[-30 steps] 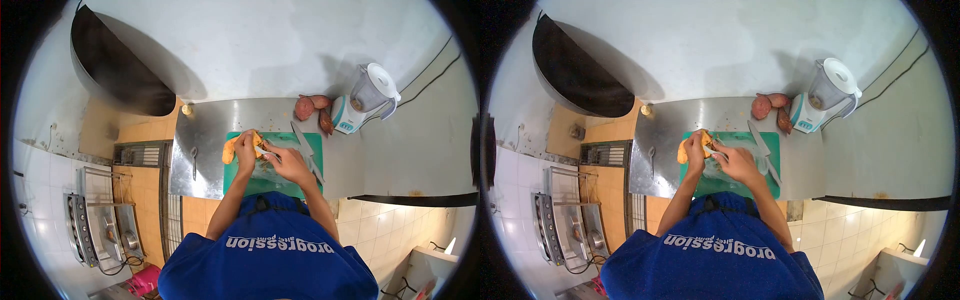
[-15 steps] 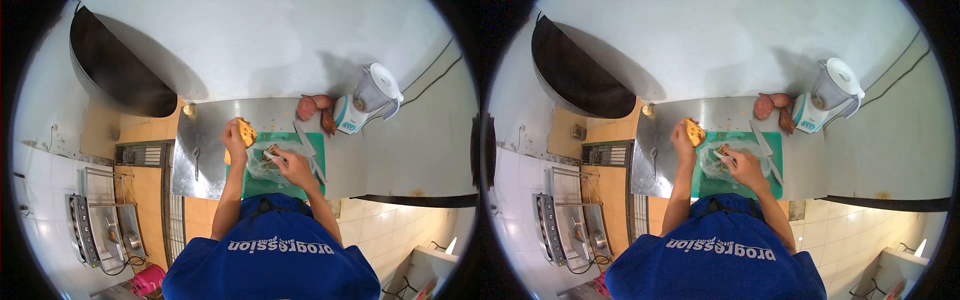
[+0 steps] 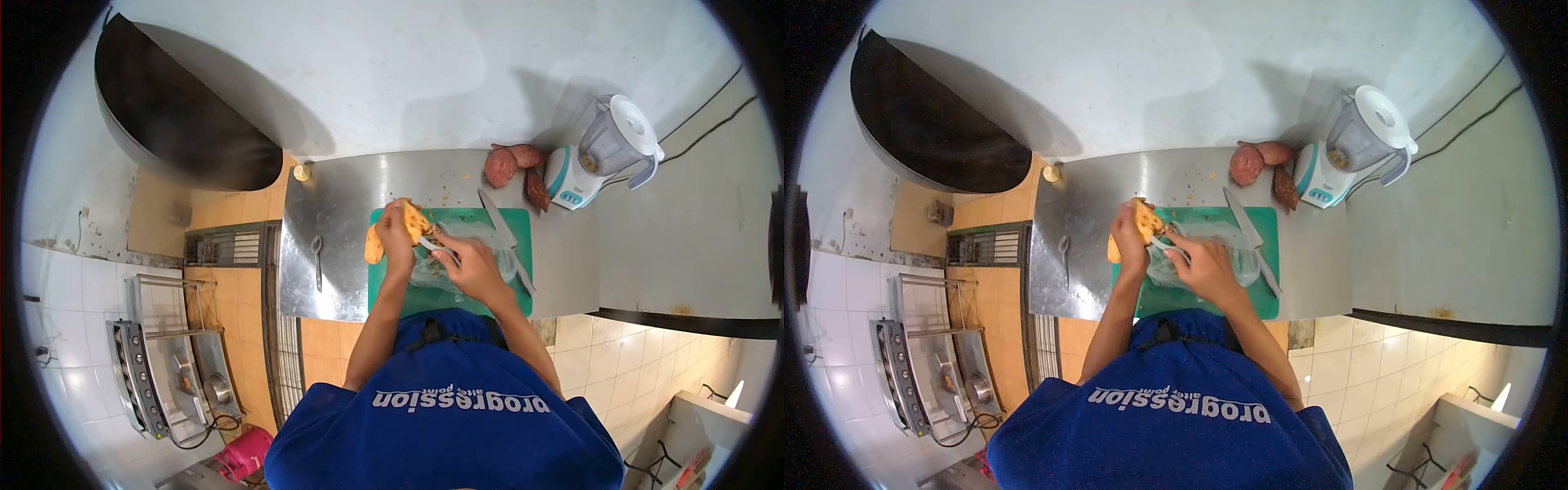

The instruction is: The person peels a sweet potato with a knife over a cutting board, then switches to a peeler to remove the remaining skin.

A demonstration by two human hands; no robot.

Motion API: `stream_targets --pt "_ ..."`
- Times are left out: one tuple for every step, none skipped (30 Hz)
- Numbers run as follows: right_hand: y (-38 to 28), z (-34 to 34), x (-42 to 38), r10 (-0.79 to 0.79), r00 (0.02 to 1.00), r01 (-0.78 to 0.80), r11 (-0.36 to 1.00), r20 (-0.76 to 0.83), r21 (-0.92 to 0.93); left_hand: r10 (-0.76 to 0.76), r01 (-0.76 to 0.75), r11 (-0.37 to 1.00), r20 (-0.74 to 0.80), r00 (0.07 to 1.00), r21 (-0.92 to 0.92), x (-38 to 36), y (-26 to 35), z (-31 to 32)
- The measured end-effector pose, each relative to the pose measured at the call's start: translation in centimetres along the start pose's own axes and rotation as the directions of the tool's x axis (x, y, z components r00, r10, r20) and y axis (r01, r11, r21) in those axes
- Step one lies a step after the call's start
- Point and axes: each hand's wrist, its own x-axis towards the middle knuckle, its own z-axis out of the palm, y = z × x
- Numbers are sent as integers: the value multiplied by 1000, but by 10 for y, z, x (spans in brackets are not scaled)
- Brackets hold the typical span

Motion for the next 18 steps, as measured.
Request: stream_targets --pt "2 3 -6 2 1000 -2 1000 1 0 -2 2 1000 -1 1000 1 5 4 1" --pt "6 10 -16 27 994 -17 995 105 -93 -21 14 978 -32 999 -207 14 9 1" --pt "10 15 -20 62 978 -25 982 200 -185 -45 19 915 -55 997 -404 20 16 1" --pt "16 13 -17 60 979 -22 982 195 -188 -41 17 914 -51 998 -406 23 28 3" --pt "24 8 -12 57 994 -45 991 91 -130 14 -34 955 -69 997 -296 24 39 5" --pt "29 4 -10 63 998 -63 996 0 -68 62 -78 981 -93 994 -179 20 43 3" --pt "16 -5 -6 62 998 -61 996 20 -72 56 -76 980 -111 992 -182 17 33 -1" --pt "3 -17 1 117 993 -116 993 27 -30 45 -59 987 -99 994 -148 16 19 -2" --pt "-8 -24 8 172 985 -173 985 29 15 37 -46 993 -80 996 -110 17 12 -3" --pt "-13 -22 12 173 985 -173 985 27 22 39 -47 994 -78 996 -103 12 11 -2" --pt "-18 -20 14 134 990 -134 991 35 20 46 -46 998 -8 999 -33 5 8 -1" --pt "-20 -18 14 97 994 -98 995 41 14 45 -48 998 65 997 32 -2 5 1" --pt "-17 -16 13 104 994 -105 994 37 12 27 -26 999 76 997 -21 -5 3 4" --pt "-13 -10 13 67 997 -67 998 23 4 24 -22 999 79 997 -23 -7 2 5" --pt "-12 -7 13 26 1000 -26 1000 12 -3 3 0 999 64 998 -49 -8 4 6" --pt "-11 -5 14 24 1000 -24 1000 14 -5 -16 20 997 49 999 -76 -8 6 7" --pt "-11 -3 11 12 1000 -12 1000 -14 -12 -17 21 997 47 999 -76 -7 2 6" --pt "-11 -2 9 -1 999 0 1000 -43 -20 -63 61 987 -13 998 -147 -4 -1 7"
